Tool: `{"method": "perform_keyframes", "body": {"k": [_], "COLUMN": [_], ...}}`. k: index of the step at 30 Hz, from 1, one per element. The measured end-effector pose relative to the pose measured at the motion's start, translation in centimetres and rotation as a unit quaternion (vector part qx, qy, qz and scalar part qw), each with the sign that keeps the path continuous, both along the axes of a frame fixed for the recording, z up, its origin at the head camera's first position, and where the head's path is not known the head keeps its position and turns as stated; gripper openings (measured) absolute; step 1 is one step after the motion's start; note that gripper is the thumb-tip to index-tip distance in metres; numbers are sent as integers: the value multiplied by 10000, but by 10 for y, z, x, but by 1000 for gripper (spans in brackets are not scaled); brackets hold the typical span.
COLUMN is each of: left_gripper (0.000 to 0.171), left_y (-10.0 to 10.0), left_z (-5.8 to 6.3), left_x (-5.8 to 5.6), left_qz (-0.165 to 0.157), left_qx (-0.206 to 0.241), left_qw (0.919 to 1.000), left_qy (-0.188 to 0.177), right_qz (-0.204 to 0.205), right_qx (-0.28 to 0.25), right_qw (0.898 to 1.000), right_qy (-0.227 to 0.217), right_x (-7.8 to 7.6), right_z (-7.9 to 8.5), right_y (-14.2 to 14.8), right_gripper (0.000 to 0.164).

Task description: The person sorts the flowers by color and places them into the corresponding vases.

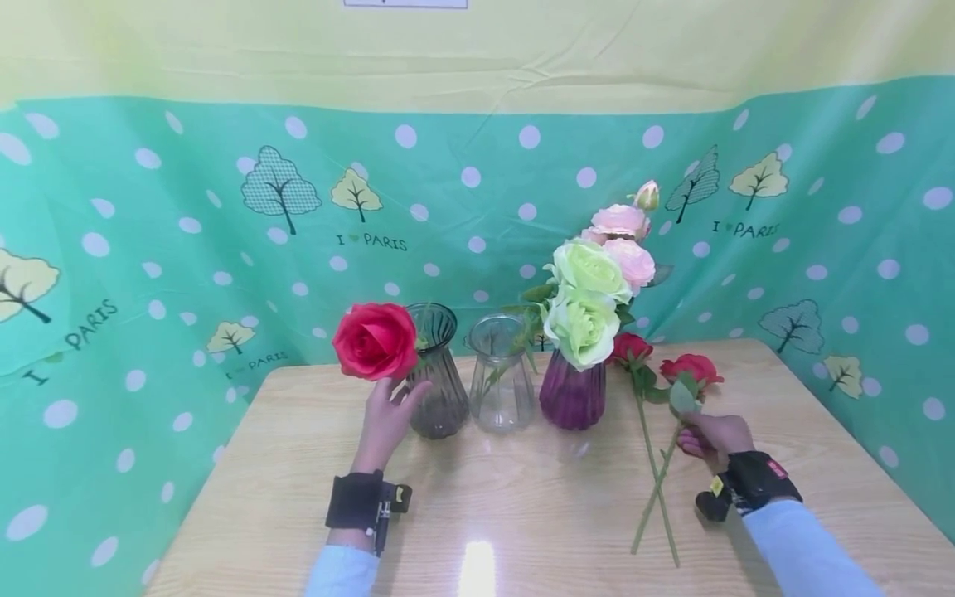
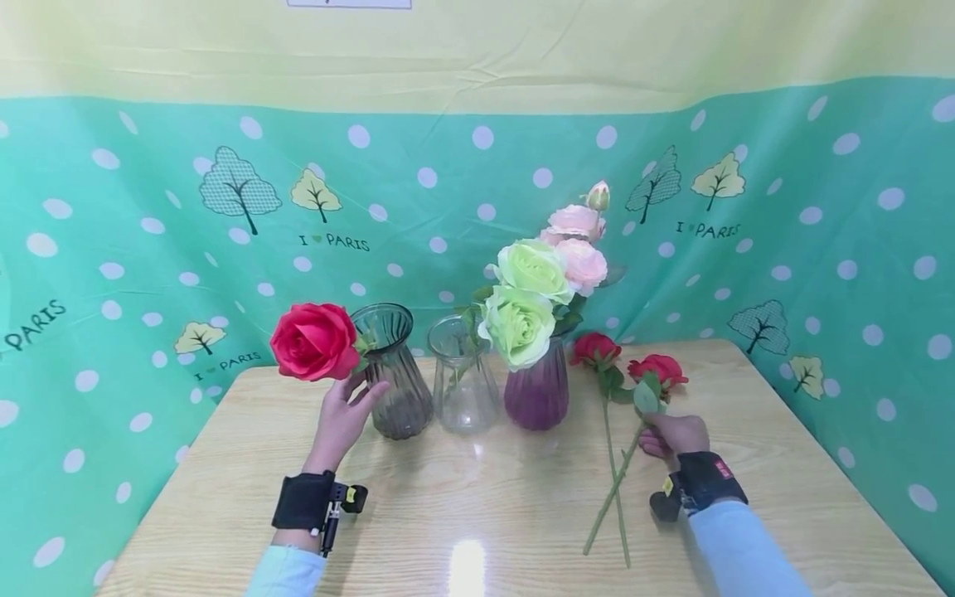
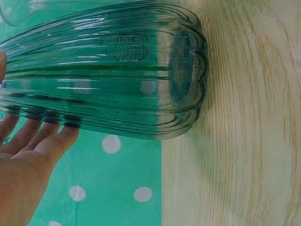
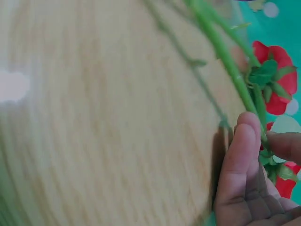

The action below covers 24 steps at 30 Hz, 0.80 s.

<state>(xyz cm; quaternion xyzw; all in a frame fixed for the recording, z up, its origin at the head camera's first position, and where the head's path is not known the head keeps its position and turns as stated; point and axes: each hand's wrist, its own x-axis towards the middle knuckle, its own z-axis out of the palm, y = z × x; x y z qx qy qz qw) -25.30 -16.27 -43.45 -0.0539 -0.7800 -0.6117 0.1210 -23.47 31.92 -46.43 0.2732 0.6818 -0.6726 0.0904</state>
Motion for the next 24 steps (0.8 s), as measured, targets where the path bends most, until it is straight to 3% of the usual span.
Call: {"method": "perform_keyframes", "body": {"k": [2, 9, 17, 24], "left_gripper": [60, 59, 60, 59], "left_y": [1, 1, 0, 2], "left_z": [0, -1, 0, 1], "left_x": [1, 0, 1, 3], "left_qz": [3, 8, 18, 60], "left_qx": [6, -19, -41, -18], "left_qw": [10000, 10000, 10000, 10000], "left_qy": [-30, -8, 31, -5], "right_qz": [-46, 200, 298, 578], "right_qx": [-616, -2044, -2758, -3209], "right_qw": [9980, 9782, 9603, 9453], "right_qy": [-111, -303, -304, 130], "right_x": [4, 8, 7, 6], "right_z": [3, 5, 3, 2], "right_y": [1, 5, 5, 7], "right_gripper": [12, 23, 24, 24]}}
